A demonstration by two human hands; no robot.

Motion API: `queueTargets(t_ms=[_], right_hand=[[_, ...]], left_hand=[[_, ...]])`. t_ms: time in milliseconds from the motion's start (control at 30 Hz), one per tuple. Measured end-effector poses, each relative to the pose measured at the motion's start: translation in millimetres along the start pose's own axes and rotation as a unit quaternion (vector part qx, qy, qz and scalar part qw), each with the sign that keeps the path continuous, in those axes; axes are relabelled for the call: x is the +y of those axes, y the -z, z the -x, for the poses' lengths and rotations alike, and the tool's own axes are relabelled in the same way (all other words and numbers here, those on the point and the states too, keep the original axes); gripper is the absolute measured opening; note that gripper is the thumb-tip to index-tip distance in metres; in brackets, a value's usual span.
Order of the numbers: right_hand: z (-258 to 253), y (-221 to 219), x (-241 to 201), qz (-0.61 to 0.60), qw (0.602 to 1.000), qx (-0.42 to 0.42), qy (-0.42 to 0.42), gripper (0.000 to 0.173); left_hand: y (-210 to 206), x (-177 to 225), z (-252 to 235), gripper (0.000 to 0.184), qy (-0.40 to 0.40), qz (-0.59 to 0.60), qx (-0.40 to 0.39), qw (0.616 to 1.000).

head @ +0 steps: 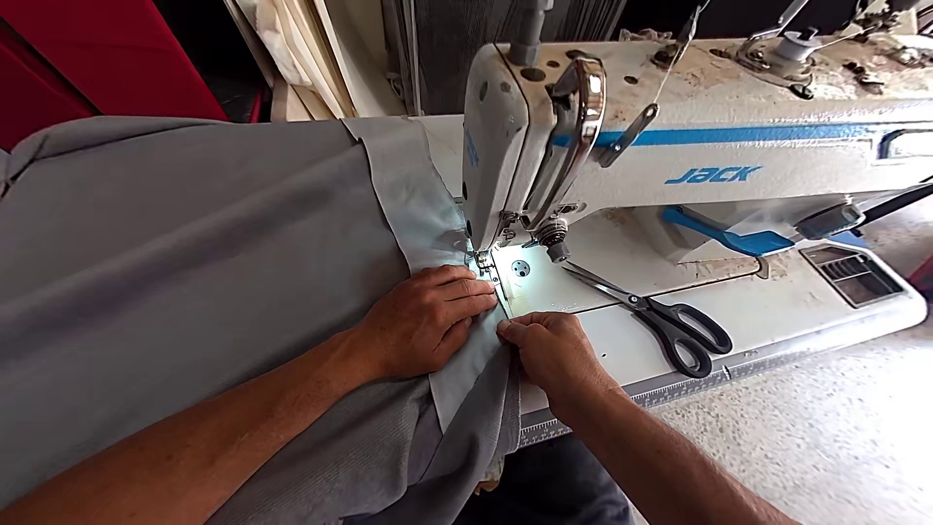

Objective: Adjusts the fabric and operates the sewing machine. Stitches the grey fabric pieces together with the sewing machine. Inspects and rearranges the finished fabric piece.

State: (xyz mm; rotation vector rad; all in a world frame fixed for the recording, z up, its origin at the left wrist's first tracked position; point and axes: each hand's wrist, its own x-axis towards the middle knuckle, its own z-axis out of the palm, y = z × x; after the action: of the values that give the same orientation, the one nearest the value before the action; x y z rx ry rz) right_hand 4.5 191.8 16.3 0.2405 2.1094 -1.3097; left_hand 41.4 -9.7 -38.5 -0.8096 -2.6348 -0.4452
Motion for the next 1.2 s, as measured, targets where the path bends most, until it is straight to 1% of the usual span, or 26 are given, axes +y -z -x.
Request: queueTargets(t_ms=[133, 333, 467, 567, 700, 833, 967, 1200], right_hand=[[-3, 0, -5, 0.024, 1.000, 0.003, 0.004, 0.020], [-9, -2, -8, 0.053, 0.998, 0.020, 0.026, 0.023], [-16, -4, -10, 0.075, 0.996, 0.031, 0.033, 0.021], [-17, -5, -13, 0.080, 0.995, 0.040, 0.033, 0.024], [-18, -6, -17, 0.081, 0.996, 0.041, 0.024, 0.027], [-22, -8, -22, 0.078, 0.996, 0.040, 0.017, 0.023], [-26, -11, -26, 0.085, 0.995, 0.050, 0.016, 0.027], [-31, -13, -33, 0.082, 0.995, 0.050, 0.012, 0.027]], left_hand=[[-1, -4, -2, 0.041, 0.001, -0.002, 0.020, 1.000], [0, -9, -2, 0.038, -0.021, 0.007, 0.050, 0.999], [1, -13, -1, 0.038, -0.029, 0.018, 0.051, 0.998], [3, -17, 1, 0.037, -0.039, 0.025, 0.057, 0.997], [4, -21, 2, 0.036, -0.047, 0.031, 0.059, 0.997], [5, -27, 1, 0.037, -0.056, 0.028, 0.056, 0.996], [6, -33, 0, 0.037, -0.061, 0.027, 0.051, 0.996], [6, -46, -2, 0.036, -0.066, 0.040, 0.060, 0.995]])
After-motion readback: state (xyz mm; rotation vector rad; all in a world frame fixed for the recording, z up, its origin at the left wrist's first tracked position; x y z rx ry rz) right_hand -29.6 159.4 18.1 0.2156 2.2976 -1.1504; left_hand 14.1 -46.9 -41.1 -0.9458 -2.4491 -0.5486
